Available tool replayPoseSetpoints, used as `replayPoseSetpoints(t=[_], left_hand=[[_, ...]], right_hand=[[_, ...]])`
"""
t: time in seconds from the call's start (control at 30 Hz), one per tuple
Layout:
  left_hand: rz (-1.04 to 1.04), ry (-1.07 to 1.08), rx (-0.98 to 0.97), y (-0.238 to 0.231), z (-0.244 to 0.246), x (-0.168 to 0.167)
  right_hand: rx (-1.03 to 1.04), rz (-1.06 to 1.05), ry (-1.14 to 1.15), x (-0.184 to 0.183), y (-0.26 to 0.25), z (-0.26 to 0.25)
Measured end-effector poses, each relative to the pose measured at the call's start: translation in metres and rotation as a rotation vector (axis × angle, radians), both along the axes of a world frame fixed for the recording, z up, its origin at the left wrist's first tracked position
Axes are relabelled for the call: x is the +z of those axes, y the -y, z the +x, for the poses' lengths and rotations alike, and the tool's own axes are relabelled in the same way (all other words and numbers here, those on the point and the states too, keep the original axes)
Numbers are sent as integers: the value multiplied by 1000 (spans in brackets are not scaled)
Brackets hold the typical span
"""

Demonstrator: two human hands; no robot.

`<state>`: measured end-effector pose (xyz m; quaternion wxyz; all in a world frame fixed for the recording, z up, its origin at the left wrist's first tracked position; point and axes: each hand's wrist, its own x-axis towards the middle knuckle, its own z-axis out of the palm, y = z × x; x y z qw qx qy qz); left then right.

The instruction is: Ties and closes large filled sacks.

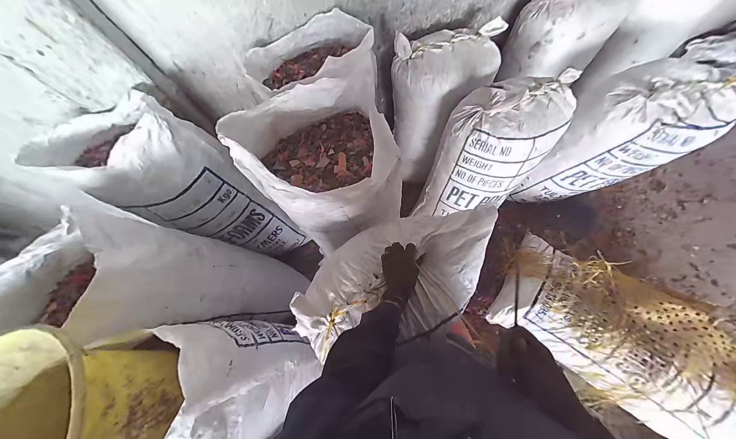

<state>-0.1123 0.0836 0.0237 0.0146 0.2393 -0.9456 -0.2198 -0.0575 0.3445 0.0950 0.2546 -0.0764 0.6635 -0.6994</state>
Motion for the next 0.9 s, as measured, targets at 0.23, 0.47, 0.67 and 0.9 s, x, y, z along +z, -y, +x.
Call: replayPoseSetpoints(t=[0.23,0.47,0.67,0.9], left_hand=[[80,161,-14,19,-14,21],[52,-323,-351,-23,43,20],[45,-285,-641,-57,10,50],[157,-186,-683,-76,-14,42]], right_hand=[[133,-55,-124,32,8,-30],[92,-198,4,30,-3,-52],[-17,-302,-3,39,-18,-72],[-65,-231,23,36,-38,-96]])
